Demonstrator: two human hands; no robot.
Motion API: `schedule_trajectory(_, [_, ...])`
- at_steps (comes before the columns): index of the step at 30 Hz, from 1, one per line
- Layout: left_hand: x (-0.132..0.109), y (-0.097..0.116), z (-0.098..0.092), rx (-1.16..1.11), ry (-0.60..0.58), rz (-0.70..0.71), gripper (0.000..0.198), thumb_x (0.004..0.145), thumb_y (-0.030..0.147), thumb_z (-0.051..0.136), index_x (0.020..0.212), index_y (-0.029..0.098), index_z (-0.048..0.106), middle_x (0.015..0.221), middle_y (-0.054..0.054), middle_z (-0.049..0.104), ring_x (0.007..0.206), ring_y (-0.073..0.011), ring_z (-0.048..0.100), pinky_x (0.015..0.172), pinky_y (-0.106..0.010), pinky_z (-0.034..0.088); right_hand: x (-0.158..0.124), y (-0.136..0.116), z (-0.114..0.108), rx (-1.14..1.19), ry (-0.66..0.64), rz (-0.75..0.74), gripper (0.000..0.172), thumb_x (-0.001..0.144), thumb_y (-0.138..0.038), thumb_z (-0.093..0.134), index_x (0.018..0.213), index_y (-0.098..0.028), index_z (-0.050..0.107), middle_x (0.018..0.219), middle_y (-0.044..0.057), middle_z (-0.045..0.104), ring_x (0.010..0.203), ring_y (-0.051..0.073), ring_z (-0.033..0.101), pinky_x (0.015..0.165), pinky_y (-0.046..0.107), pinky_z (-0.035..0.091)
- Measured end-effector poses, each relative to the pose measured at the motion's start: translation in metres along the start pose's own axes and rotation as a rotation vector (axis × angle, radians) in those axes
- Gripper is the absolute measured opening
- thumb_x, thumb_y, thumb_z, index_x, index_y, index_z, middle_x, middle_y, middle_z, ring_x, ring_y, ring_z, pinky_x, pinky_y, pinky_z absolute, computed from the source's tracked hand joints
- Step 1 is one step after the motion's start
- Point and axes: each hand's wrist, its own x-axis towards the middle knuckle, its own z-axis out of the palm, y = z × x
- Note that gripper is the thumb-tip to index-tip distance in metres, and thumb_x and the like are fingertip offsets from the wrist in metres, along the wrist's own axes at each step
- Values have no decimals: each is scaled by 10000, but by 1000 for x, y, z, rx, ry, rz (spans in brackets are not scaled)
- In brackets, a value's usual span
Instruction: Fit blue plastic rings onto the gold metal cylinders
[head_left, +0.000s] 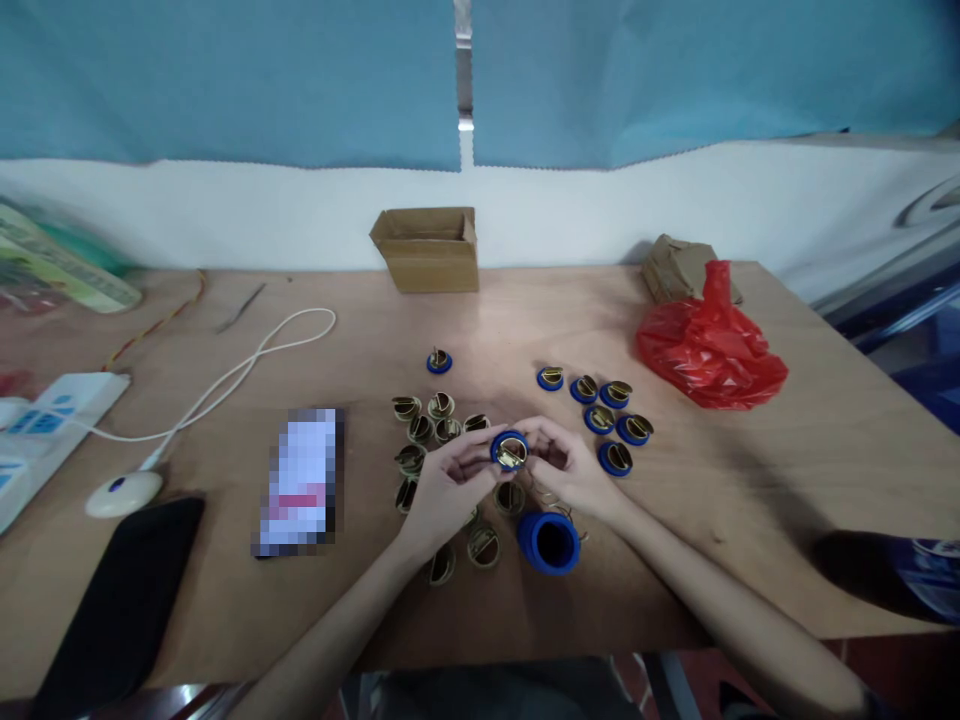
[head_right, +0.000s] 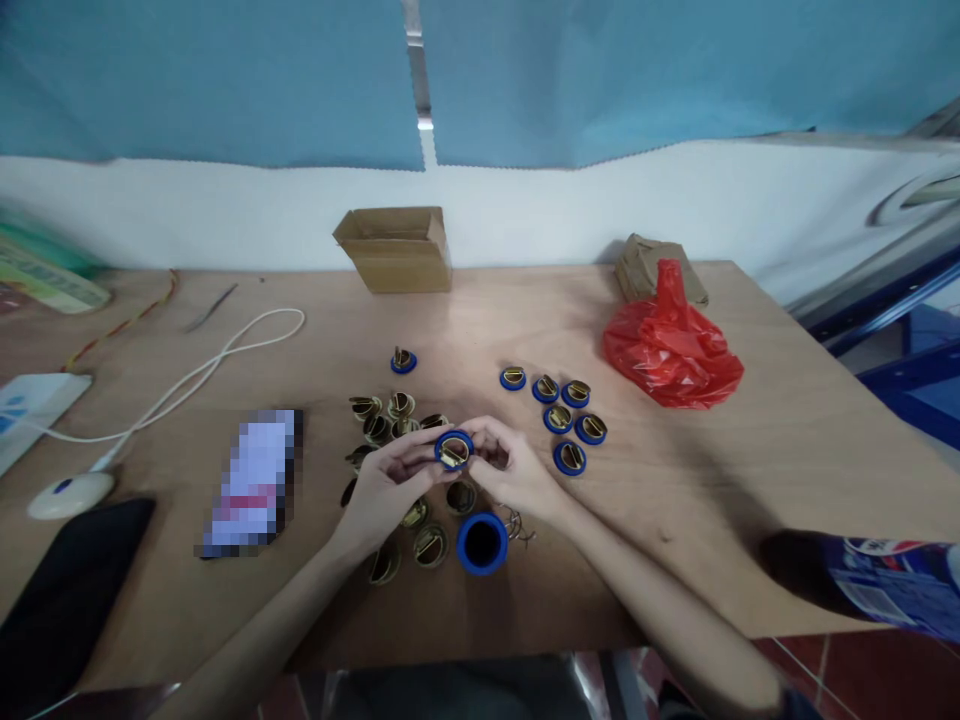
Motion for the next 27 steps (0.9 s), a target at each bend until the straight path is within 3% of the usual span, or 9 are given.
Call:
schedule_trajectory(6, [-1, 5, 1, -11, 5, -35, 422, 816, 329, 765, 1196, 148, 721, 1131, -121, 785, 1010, -296, 766, 828, -431, 679, 0, -3, -2, -62, 13, -27, 179, 894, -236, 614, 1069, -222, 649, 839, 17, 665, 786, 176, 642, 711, 319, 560])
schedule_trajectory(9, [0, 4, 0, -10, 4, -41, 418, 835, 394, 758, 1160, 132, 732, 1081, -116, 797, 960, -286, 778, 832, -449, 681, 0, -5, -2, -48, 1, -42, 186, 916, -239, 575, 1084, -221, 653, 814, 14, 662, 746, 169, 637, 661, 309, 552])
schedule_trajectory(14, [2, 0, -3, 30, 10, -28, 387, 825, 425, 762, 1095, 148, 745, 1002, -94, 811, 911, -275, 786, 806, -444, 683, 0, -5, -1, -37, 21, -12, 168, 963, -291, 525, 1037, -206, 649, 705, -15, 633, 571, 126, 579, 544, 267, 499])
schedule_trajectory(19, [2, 1, -5, 37, -10, -33, 364, 814, 428, 771, 1033, 138, 745, 965, -102, 813, 905, -277, 785, 801, -428, 679, 1, -6, 0, -113, 24, -57, 141, 947, -293, 559, 961, -189, 654, 710, -7, 636, 609, 123, 571, 554, 245, 461])
schedule_trajectory(27, [2, 3, -2, 60, -14, 12, 333, 872, 424, 711, 1096, 177, 707, 1083, -89, 790, 956, -254, 772, 817, -389, 667, 1, -3, -1, -128, 89, -43, 191, 980, -347, 546, 1017, -202, 664, 709, -7, 610, 596, 137, 557, 551, 265, 469])
